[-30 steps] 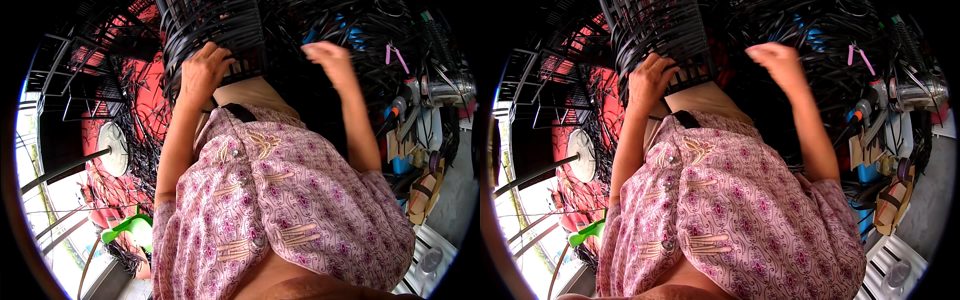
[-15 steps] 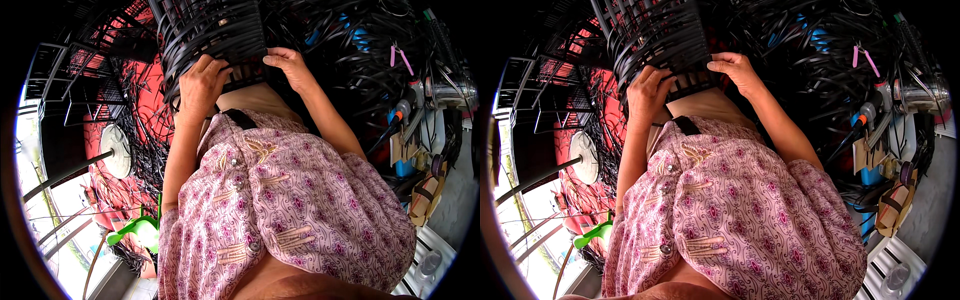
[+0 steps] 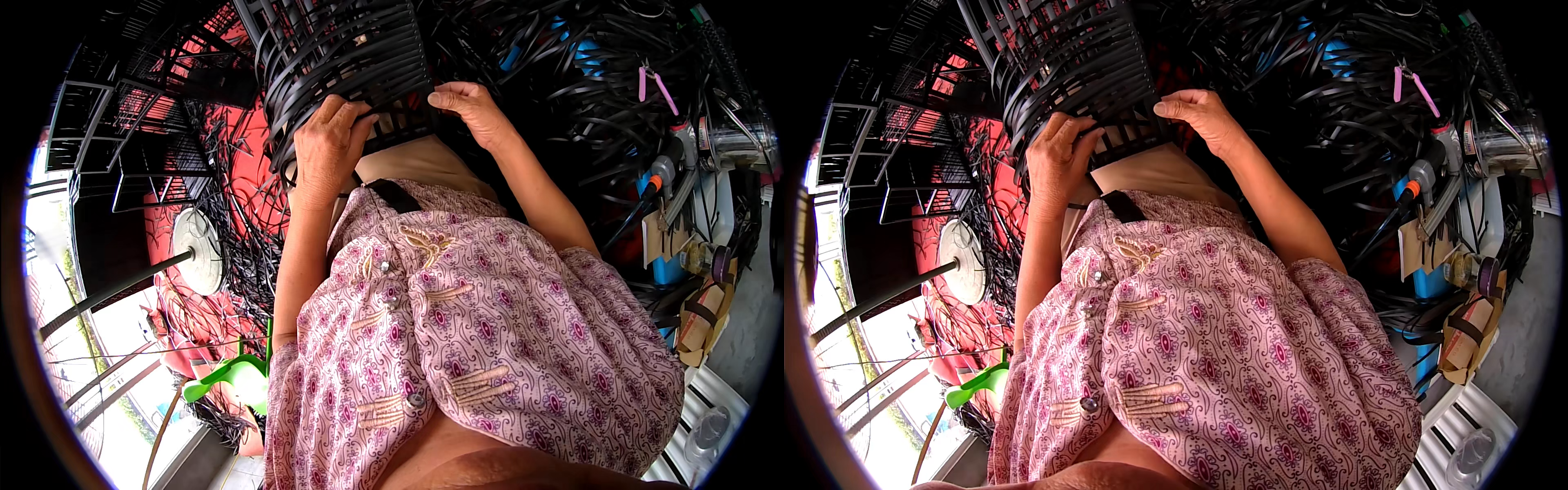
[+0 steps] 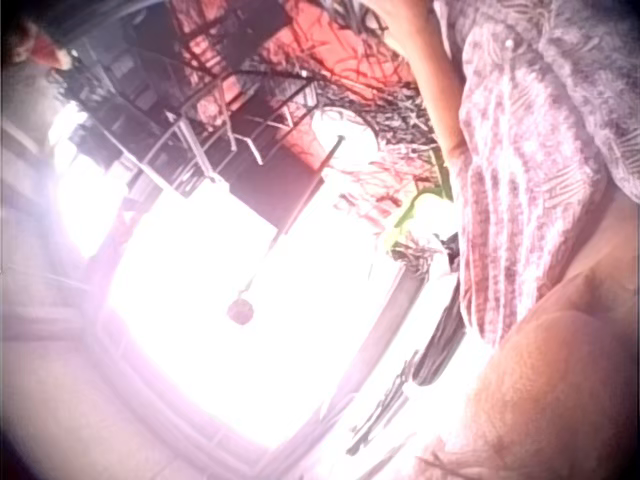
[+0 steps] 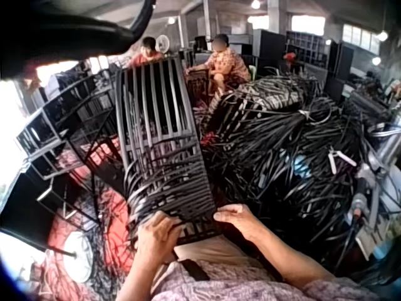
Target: The person uses a hot glue gun to attach black plastic strips to a black plastic basket frame. They repeatedly apply glue to the strips and press them into the basket's slots, working on the basket while seated.
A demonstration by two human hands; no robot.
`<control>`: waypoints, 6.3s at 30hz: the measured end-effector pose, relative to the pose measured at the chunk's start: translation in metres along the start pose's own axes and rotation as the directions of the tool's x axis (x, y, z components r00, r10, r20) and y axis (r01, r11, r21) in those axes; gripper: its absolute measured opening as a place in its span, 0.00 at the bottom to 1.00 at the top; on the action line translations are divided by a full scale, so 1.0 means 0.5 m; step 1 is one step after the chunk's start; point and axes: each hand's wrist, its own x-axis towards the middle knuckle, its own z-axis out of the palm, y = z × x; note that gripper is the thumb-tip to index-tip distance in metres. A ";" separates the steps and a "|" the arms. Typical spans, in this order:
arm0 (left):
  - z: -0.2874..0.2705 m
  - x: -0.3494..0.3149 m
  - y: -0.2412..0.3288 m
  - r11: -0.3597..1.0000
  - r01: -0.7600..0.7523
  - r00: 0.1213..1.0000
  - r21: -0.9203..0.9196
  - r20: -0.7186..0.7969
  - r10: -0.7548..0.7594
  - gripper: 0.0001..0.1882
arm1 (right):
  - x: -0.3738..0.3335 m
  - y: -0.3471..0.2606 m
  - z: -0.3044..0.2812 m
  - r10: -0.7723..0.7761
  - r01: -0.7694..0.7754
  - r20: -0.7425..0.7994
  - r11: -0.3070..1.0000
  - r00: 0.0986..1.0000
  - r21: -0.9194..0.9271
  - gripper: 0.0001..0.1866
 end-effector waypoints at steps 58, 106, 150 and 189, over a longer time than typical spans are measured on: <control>-0.074 0.035 0.061 0.998 -0.042 0.992 -0.051 0.117 0.048 0.04 | 0.155 -0.236 -0.286 -0.451 0.284 -0.427 0.872 0.784 -0.399 0.12; -0.022 0.252 0.131 0.600 0.182 0.983 -0.779 0.122 -0.140 0.27 | 0.149 -0.496 -0.154 -0.849 0.394 0.335 -0.167 0.408 -0.904 0.05; -1.077 -0.075 -0.154 0.835 0.521 0.799 0.178 -0.444 -0.405 0.22 | 0.020 -0.597 0.248 -0.726 0.280 0.200 0.482 0.658 0.830 0.12; -0.214 -0.060 -0.030 0.410 0.562 0.814 -0.718 0.392 -0.429 0.25 | 0.048 -0.318 0.440 -0.341 0.187 0.295 0.875 0.893 0.446 0.16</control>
